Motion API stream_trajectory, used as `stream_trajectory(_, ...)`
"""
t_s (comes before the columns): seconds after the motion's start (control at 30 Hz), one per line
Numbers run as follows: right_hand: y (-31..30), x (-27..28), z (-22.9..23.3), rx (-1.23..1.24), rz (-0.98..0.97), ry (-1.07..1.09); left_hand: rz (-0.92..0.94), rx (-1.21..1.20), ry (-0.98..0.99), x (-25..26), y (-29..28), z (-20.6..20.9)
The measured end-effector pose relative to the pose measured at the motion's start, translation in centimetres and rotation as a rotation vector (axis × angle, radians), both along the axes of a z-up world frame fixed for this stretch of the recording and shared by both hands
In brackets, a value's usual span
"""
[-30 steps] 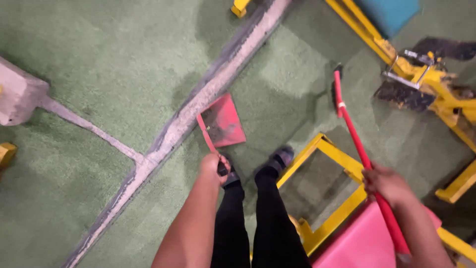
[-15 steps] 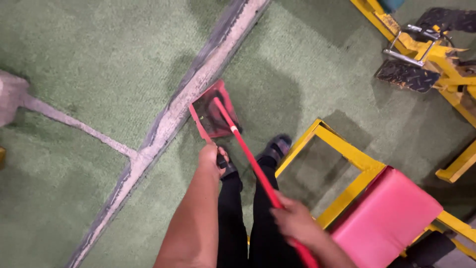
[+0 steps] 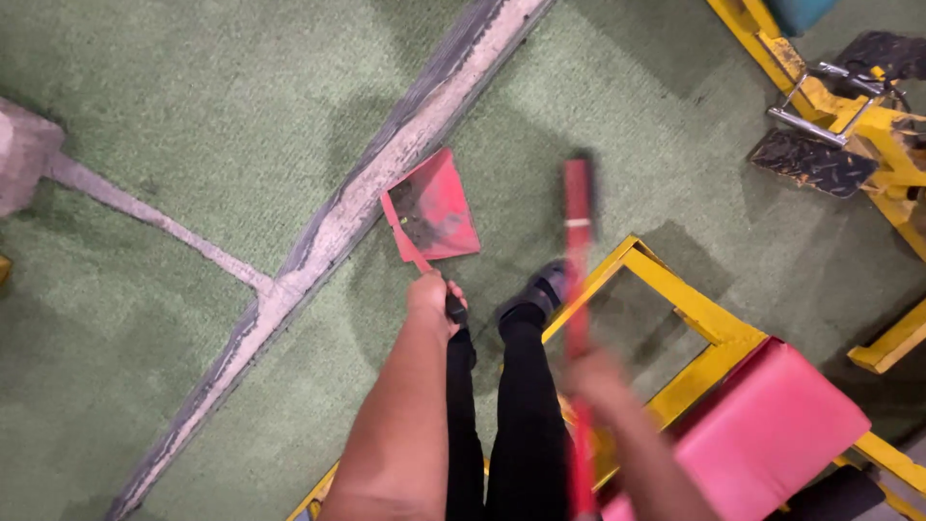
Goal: Sweeping the floor using a broom and a dustpan in a gym area.
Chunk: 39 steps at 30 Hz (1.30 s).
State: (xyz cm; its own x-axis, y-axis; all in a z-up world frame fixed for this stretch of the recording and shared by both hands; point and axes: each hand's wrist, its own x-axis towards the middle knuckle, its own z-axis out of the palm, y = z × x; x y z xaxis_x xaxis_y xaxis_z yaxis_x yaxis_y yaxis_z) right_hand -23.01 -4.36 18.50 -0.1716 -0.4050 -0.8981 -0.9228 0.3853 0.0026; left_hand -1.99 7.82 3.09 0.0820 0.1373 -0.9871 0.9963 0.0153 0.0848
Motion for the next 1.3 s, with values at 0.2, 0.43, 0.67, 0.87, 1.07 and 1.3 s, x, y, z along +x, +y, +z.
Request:
stream_trajectory(0.2, 4.7, 1.2, 5.2, 0.292, 0.105, -0.084, -0.014, 0.001, 0.007, 0.3, 0.1, -0.4)
stream_trajectory(0.43, -6.9, -5.4, 7.9, 0.138, -0.254, -0.21, 0.027, -0.004, 0.007, 0.5, -0.1, 0.9)
stream_trajectory(0.67, -14.5, -9.4, -9.5, 0.116, -0.688, -0.502, -0.137, 0.041, 0.021, 0.7, -1.2, 0.8)
stream_trajectory(0.87, 4.5, 3.3, -1.1, 0.13, 0.471, -0.059, -0.018, -0.008, -0.005, 0.4, -0.6, 0.3)
stream_trajectory(1.07, -2.6, 1.5, 9.3, 0.363, -0.081, -0.2, -0.009, -0.005, 0.032, 0.6, -0.7, 0.6)
stream_trajectory(1.3, -9.0, -3.7, 7.5, 0.042, -0.187, -0.212, 0.005, -0.015, 0.038, 0.8, -0.4, -0.3)
